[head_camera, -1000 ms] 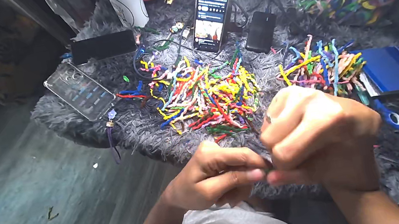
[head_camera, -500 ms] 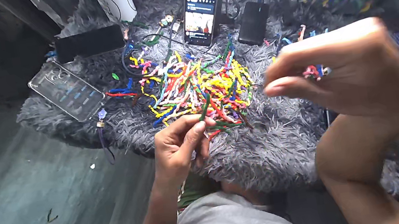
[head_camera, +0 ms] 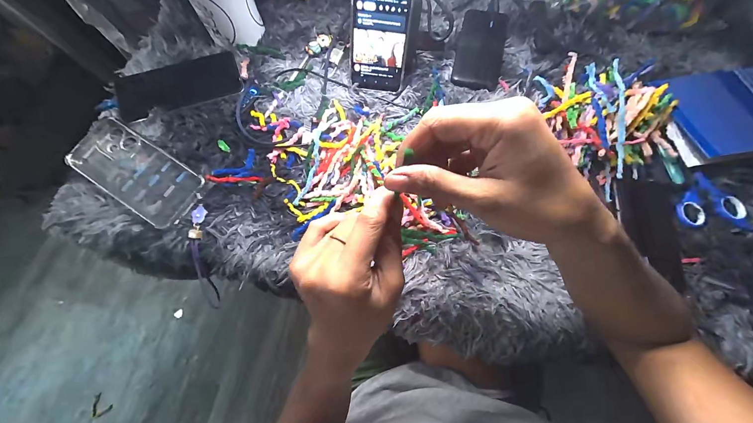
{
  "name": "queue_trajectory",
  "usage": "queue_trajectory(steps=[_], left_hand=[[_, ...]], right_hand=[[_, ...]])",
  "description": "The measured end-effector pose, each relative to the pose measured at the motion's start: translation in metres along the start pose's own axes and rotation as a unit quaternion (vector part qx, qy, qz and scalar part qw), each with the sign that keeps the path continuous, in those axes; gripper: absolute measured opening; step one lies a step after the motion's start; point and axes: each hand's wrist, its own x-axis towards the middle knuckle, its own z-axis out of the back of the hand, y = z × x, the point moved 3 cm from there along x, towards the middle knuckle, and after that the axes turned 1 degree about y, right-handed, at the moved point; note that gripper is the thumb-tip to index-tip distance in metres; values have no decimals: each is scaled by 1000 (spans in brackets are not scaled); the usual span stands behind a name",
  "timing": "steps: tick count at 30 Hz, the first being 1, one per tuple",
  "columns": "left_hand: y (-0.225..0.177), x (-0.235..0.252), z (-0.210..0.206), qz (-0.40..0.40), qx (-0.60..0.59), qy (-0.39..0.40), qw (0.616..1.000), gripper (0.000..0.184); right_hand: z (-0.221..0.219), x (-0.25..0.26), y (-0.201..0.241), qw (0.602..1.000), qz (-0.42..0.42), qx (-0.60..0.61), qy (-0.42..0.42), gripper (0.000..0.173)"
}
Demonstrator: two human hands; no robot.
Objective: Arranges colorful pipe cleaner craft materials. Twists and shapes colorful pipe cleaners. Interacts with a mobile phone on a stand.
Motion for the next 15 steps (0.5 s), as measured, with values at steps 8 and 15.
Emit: queue_trajectory(steps=[8, 15], left_hand=[[5, -5, -7, 110, -300, 113, 941, 26], [-22, -26, -18, 261, -870, 279, 313, 29]], right_hand=[[7, -3, 8, 996, 68, 50, -14, 7], [15, -12, 28, 969, 167, 161, 86, 6]])
